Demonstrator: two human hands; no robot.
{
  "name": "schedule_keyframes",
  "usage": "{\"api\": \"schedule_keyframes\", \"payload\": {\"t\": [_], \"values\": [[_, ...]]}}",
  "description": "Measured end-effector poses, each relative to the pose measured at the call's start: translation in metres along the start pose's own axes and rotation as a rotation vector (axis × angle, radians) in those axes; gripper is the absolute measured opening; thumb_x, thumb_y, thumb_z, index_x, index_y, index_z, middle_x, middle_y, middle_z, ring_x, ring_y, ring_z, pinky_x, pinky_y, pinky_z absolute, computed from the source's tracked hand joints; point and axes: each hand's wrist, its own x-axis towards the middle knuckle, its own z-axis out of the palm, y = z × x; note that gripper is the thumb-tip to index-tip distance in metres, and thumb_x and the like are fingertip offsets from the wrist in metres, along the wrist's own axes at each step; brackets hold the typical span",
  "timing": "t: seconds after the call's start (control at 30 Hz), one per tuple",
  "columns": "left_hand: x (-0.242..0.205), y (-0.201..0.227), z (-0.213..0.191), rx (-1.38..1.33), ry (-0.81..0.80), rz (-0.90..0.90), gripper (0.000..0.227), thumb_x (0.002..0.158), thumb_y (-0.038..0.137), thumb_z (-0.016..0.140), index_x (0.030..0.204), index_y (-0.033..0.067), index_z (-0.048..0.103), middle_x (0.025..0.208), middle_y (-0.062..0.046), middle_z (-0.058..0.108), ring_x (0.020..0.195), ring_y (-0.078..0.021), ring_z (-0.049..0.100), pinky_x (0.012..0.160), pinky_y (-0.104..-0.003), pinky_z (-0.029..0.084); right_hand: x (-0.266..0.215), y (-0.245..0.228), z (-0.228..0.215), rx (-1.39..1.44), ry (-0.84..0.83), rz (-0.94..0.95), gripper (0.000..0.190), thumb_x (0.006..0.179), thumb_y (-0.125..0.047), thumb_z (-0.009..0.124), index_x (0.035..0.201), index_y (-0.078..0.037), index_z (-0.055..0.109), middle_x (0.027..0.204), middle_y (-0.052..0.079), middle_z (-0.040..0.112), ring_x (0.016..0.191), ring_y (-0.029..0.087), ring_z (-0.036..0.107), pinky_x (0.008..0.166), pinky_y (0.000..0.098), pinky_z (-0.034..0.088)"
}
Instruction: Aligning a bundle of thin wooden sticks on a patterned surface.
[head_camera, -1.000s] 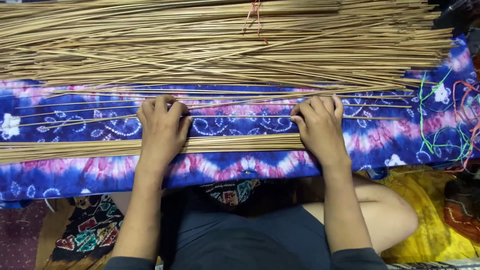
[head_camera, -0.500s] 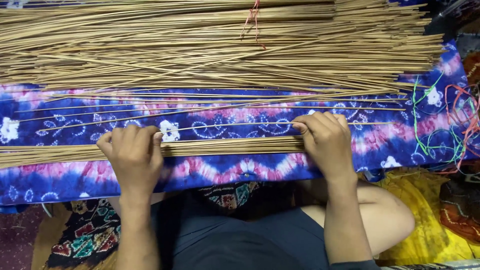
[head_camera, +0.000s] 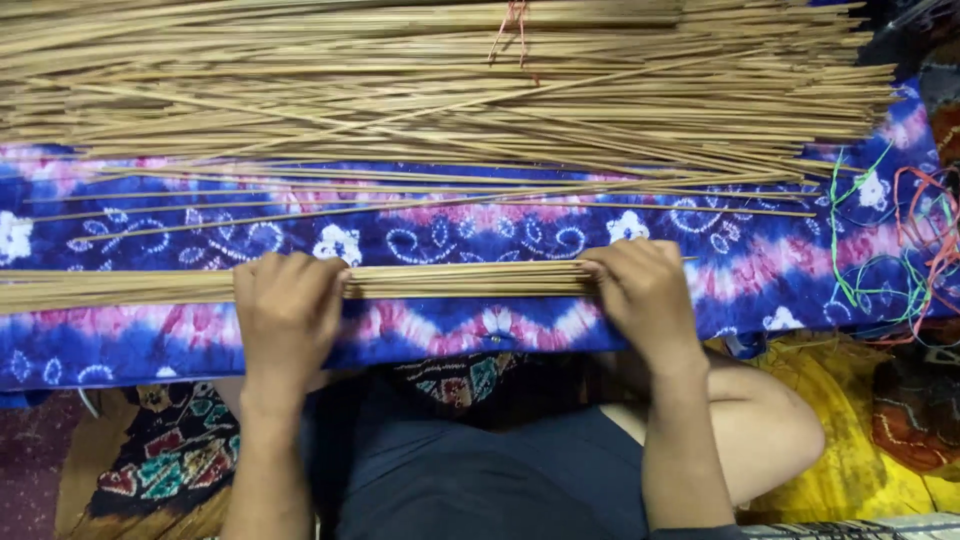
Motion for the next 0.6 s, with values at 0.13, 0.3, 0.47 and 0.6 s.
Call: {"api": "schedule_keyframes", "payload": {"t": [0.13, 0.3, 0.47, 0.6], "values": [[-0.002, -0.006, -0.001, -0.046, 0.008, -0.056, 0.005, 0.099, 0.018, 0.079, 0.097, 0.0179, 0.075, 0.073, 0.003, 0.059, 0.078, -0.021, 0.056, 0.084, -0.036, 0.04, -0.007, 0.003, -0.015, -0.013, 0.045, 0.05, 0.003, 0.099, -0.023, 0.074, 0.1, -0.024, 0.076, 0.086, -0.005, 0.07, 0.089, 0.021, 0.066, 0.097, 0.0382, 0.041], [-0.002, 0.0, 0.004, -0.134, -0.054, -0.032, 0.002, 0.097, 0.017, 0.078, 0.098, 0.0171, 0.076, 0.098, -0.001, 0.067, 0.103, -0.0268, 0.061, 0.091, -0.04, 0.044, -0.023, 0.016, -0.006, 0.083, 0.038, 0.163, 0.006, 0.1, -0.028, 0.073, 0.102, -0.026, 0.078, 0.114, 0.002, 0.07, 0.119, 0.031, 0.061, 0.115, 0.05, 0.037], [0.002, 0.004, 0.01, -0.204, -0.084, -0.028, 0.006, 0.097, 0.018, 0.075, 0.103, 0.0159, 0.076, 0.099, -0.004, 0.068, 0.105, -0.0293, 0.062, 0.093, -0.043, 0.045, -0.029, 0.022, -0.004, 0.296, 0.006, 0.232, 0.014, 0.105, -0.025, 0.064, 0.104, -0.021, 0.078, 0.117, 0.007, 0.071, 0.123, 0.034, 0.062, 0.115, 0.0515, 0.039], [0.005, 0.014, 0.023, -0.176, -0.107, -0.011, 0.008, 0.096, 0.022, 0.076, 0.103, 0.0176, 0.075, 0.098, -0.003, 0.065, 0.1, -0.0276, 0.06, 0.09, -0.042, 0.045, -0.031, 0.024, -0.006, 0.396, 0.024, 0.296, 0.021, 0.11, -0.021, 0.055, 0.112, -0.015, 0.075, 0.117, 0.011, 0.071, 0.12, 0.035, 0.065, 0.111, 0.0515, 0.044]]}}
